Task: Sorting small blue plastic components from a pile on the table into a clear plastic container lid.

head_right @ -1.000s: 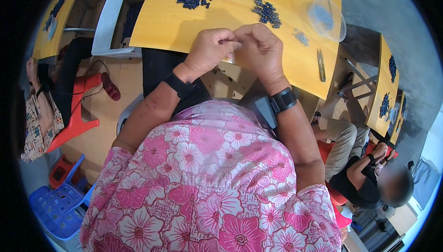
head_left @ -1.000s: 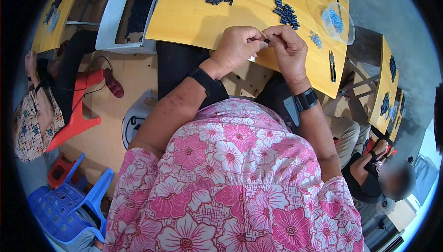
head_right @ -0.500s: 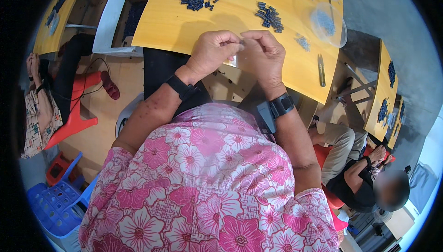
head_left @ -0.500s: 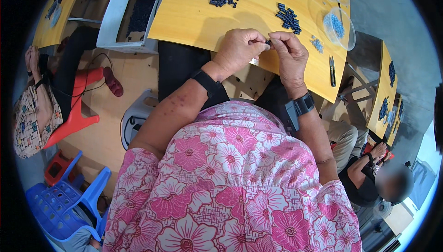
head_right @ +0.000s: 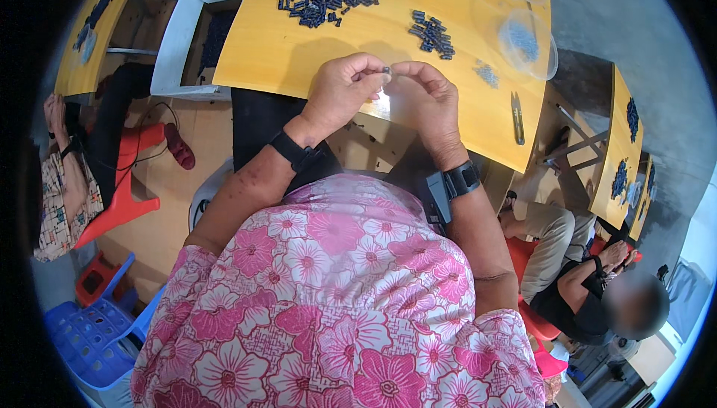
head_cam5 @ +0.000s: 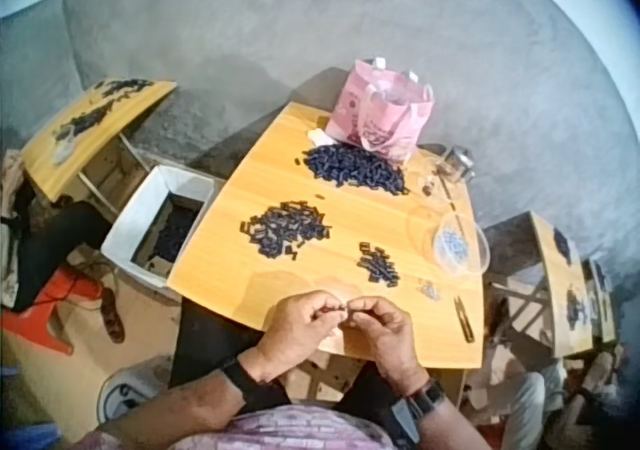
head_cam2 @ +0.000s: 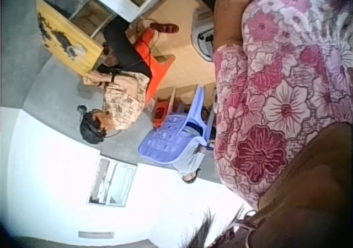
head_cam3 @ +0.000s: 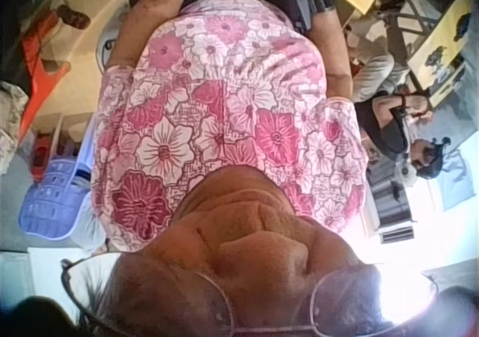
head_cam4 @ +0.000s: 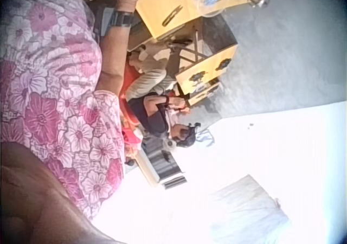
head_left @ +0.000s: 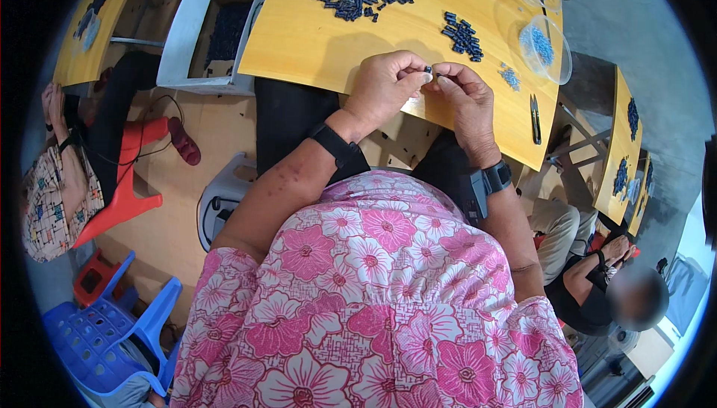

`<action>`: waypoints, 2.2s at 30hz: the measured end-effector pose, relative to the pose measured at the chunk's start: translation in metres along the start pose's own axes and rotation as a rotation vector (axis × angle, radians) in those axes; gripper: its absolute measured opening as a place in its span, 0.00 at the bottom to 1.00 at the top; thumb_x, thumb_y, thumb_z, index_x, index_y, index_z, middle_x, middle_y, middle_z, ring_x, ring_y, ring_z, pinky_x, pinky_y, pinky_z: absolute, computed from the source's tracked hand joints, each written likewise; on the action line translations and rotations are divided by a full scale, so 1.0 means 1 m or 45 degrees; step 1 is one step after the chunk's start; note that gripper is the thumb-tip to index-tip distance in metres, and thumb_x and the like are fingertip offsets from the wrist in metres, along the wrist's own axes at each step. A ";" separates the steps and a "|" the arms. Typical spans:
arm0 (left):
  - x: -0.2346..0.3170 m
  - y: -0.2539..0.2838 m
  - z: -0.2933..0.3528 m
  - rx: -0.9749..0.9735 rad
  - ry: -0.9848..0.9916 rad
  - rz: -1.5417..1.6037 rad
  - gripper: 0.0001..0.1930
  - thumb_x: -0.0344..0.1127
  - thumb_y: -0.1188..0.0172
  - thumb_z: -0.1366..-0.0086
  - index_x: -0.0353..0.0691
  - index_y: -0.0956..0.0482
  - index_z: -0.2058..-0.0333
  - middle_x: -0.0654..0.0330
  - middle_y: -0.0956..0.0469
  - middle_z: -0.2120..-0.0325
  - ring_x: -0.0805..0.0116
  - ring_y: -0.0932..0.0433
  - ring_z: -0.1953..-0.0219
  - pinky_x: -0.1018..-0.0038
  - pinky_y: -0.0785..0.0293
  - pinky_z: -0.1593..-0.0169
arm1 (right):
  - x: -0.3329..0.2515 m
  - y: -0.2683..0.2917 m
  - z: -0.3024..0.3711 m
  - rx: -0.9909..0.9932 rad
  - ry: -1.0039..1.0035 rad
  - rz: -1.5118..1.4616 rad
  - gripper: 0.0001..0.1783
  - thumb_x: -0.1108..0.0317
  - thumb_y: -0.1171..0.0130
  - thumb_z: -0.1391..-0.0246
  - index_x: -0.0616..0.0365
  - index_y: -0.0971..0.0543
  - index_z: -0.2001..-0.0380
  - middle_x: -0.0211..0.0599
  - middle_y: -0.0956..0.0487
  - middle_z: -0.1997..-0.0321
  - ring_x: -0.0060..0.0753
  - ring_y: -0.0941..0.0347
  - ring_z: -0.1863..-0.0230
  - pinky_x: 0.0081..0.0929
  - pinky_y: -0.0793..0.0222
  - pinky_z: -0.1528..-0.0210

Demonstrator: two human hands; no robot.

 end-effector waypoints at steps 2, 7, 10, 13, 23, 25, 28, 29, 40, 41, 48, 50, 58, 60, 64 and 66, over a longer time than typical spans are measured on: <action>-0.001 -0.001 0.000 0.007 -0.015 0.003 0.08 0.30 0.38 0.37 0.32 0.19 0.62 0.64 0.19 0.72 0.81 0.23 0.73 0.82 0.25 0.68 | -0.003 -0.002 0.001 -0.002 0.034 -0.004 0.10 0.76 0.46 0.40 0.62 0.24 0.55 0.33 0.19 0.62 0.21 0.23 0.62 0.20 0.26 0.58; 0.002 -0.002 0.001 0.001 -0.051 0.091 0.07 0.28 0.39 0.37 0.32 0.19 0.61 0.64 0.19 0.70 0.80 0.23 0.72 0.82 0.24 0.67 | 0.003 0.000 -0.004 -0.068 0.020 -0.093 0.10 0.76 0.47 0.39 0.60 0.27 0.54 0.33 0.20 0.64 0.22 0.23 0.64 0.21 0.26 0.59; 0.000 -0.001 0.000 -0.016 -0.073 0.027 0.08 0.27 0.38 0.38 0.32 0.19 0.61 0.63 0.18 0.71 0.80 0.23 0.72 0.82 0.24 0.66 | 0.002 0.001 -0.004 -0.106 -0.050 -0.099 0.11 0.76 0.47 0.40 0.61 0.27 0.54 0.33 0.21 0.65 0.23 0.24 0.65 0.22 0.25 0.58; -0.001 -0.001 0.000 0.026 -0.135 -0.139 0.05 0.27 0.37 0.41 0.32 0.19 0.66 0.60 0.19 0.73 0.77 0.21 0.73 0.79 0.23 0.66 | -0.003 0.002 -0.005 -0.146 -0.113 -0.087 0.11 0.76 0.47 0.39 0.61 0.28 0.53 0.32 0.22 0.66 0.22 0.26 0.67 0.25 0.24 0.58; -0.003 0.001 -0.002 -0.057 -0.094 -0.222 0.04 0.26 0.38 0.39 0.33 0.19 0.66 0.64 0.18 0.73 0.81 0.21 0.71 0.82 0.24 0.65 | 0.000 0.002 -0.007 -0.199 -0.226 -0.194 0.07 0.75 0.48 0.37 0.62 0.27 0.57 0.31 0.24 0.69 0.20 0.28 0.70 0.27 0.21 0.56; 0.005 -0.002 0.001 -0.059 -0.050 -0.077 0.04 0.26 0.39 0.39 0.32 0.20 0.65 0.63 0.18 0.72 0.81 0.21 0.70 0.82 0.24 0.65 | 0.005 0.009 -0.008 -0.203 -0.224 -0.200 0.08 0.75 0.46 0.39 0.63 0.26 0.57 0.33 0.23 0.67 0.23 0.25 0.68 0.26 0.22 0.58; 0.003 -0.002 -0.001 -0.094 -0.047 -0.023 0.04 0.25 0.40 0.38 0.32 0.20 0.65 0.61 0.17 0.72 0.81 0.20 0.70 0.82 0.24 0.64 | 0.006 0.010 -0.011 -0.213 -0.233 -0.224 0.09 0.75 0.45 0.41 0.63 0.25 0.57 0.35 0.21 0.65 0.27 0.22 0.66 0.25 0.22 0.61; 0.003 -0.001 0.000 -0.094 -0.046 -0.023 0.04 0.25 0.40 0.38 0.32 0.20 0.65 0.61 0.17 0.72 0.81 0.20 0.70 0.82 0.24 0.64 | 0.006 0.010 -0.011 -0.218 -0.239 -0.242 0.09 0.75 0.45 0.41 0.63 0.26 0.57 0.35 0.21 0.65 0.27 0.22 0.66 0.24 0.22 0.61; -0.001 0.001 0.008 0.045 -0.064 0.185 0.06 0.25 0.39 0.37 0.31 0.20 0.62 0.64 0.19 0.71 0.81 0.22 0.70 0.83 0.23 0.66 | 0.006 -0.011 0.010 -0.032 -0.170 -0.377 0.14 0.63 0.47 0.36 0.65 0.22 0.57 0.33 0.20 0.67 0.24 0.25 0.67 0.25 0.26 0.58; -0.002 0.002 0.011 0.045 -0.071 0.176 0.06 0.25 0.39 0.37 0.31 0.20 0.62 0.64 0.19 0.71 0.81 0.22 0.70 0.83 0.23 0.66 | 0.007 -0.012 0.014 -0.022 -0.154 -0.361 0.15 0.62 0.46 0.36 0.65 0.21 0.58 0.33 0.20 0.67 0.24 0.25 0.67 0.25 0.26 0.58; 0.004 -0.005 0.041 0.183 -0.194 -0.096 0.06 0.25 0.37 0.39 0.32 0.19 0.63 0.65 0.20 0.72 0.82 0.23 0.71 0.82 0.23 0.68 | 0.016 -0.019 0.036 0.046 -0.098 -0.251 0.12 0.65 0.43 0.38 0.65 0.19 0.61 0.33 0.18 0.65 0.21 0.26 0.68 0.23 0.26 0.60; 0.009 -0.008 0.049 0.190 -0.256 -0.159 0.05 0.25 0.37 0.40 0.32 0.19 0.64 0.65 0.20 0.72 0.82 0.24 0.71 0.82 0.23 0.68 | 0.013 -0.020 0.043 0.057 -0.112 -0.277 0.12 0.66 0.43 0.38 0.65 0.19 0.61 0.33 0.18 0.65 0.20 0.26 0.69 0.22 0.26 0.61; 0.021 -0.016 0.082 -0.029 -0.094 -0.102 0.05 0.26 0.37 0.38 0.33 0.18 0.63 0.65 0.19 0.71 0.82 0.24 0.71 0.83 0.24 0.66 | -0.004 -0.006 0.080 0.054 0.089 -0.266 0.10 0.67 0.46 0.37 0.63 0.22 0.62 0.30 0.22 0.68 0.20 0.27 0.69 0.21 0.28 0.61; 0.028 -0.021 0.092 -0.088 -0.079 -0.112 0.05 0.28 0.38 0.36 0.33 0.18 0.62 0.65 0.19 0.70 0.82 0.23 0.69 0.83 0.24 0.66 | -0.016 -0.003 0.092 -0.036 0.148 -0.179 0.09 0.67 0.49 0.36 0.63 0.24 0.64 0.30 0.24 0.71 0.21 0.27 0.69 0.21 0.29 0.61; 0.037 -0.033 0.102 -0.246 -0.076 -0.144 0.07 0.30 0.40 0.34 0.34 0.19 0.61 0.64 0.18 0.67 0.81 0.22 0.66 0.82 0.23 0.65 | -0.024 0.004 0.104 -0.087 0.151 -0.164 0.09 0.67 0.50 0.35 0.63 0.26 0.65 0.30 0.25 0.72 0.21 0.28 0.70 0.21 0.29 0.62; 0.038 -0.036 0.103 -0.266 -0.077 -0.158 0.07 0.31 0.40 0.34 0.34 0.19 0.61 0.64 0.18 0.67 0.81 0.22 0.66 0.82 0.23 0.65 | -0.028 0.008 0.105 -0.136 0.212 -0.113 0.09 0.68 0.50 0.36 0.63 0.26 0.66 0.30 0.26 0.73 0.21 0.28 0.70 0.21 0.29 0.63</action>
Point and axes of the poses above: each hand's wrist, its own z-axis away from the middle knuckle, its own y-axis out of the back of the hand, x = y × z, the point moved 2 cm from there along -z, towards the middle knuckle
